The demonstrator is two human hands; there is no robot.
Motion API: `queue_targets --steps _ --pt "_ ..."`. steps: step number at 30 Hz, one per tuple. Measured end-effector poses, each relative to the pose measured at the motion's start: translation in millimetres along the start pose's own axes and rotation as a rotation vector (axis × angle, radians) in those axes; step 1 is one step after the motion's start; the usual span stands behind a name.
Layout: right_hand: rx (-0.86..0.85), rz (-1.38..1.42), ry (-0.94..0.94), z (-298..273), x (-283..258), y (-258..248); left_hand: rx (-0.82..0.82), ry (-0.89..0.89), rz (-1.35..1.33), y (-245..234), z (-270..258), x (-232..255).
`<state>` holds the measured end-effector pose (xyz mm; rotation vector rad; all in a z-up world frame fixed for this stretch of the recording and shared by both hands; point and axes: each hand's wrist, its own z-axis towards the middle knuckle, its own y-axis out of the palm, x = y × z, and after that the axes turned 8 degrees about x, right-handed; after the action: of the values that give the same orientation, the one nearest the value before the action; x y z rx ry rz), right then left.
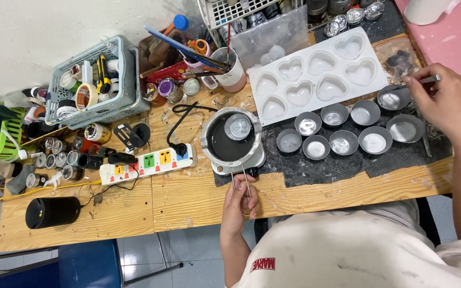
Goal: Stirring liquid wax in a small pot using a metal scoop and cleaning the small metal molds with a brush.
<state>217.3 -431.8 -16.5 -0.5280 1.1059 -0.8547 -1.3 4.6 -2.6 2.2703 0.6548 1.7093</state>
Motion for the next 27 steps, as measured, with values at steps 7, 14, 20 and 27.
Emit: queue_targets --steps 7,14,20,27 --pt "-0.152 -0.060 -0.028 -3 -5 3 0.004 -0.010 0.003 -1 1 1" --pt "-0.039 0.068 -0.067 -12 17 12 -0.001 -0.017 0.002 -2 1 0" --pt "0.134 0.220 -0.097 -26 46 2 0.008 -0.008 -0.010 -2 2 0" --pt "0.202 0.041 0.056 -50 217 33 0.005 -0.018 -0.005 -1 2 0"
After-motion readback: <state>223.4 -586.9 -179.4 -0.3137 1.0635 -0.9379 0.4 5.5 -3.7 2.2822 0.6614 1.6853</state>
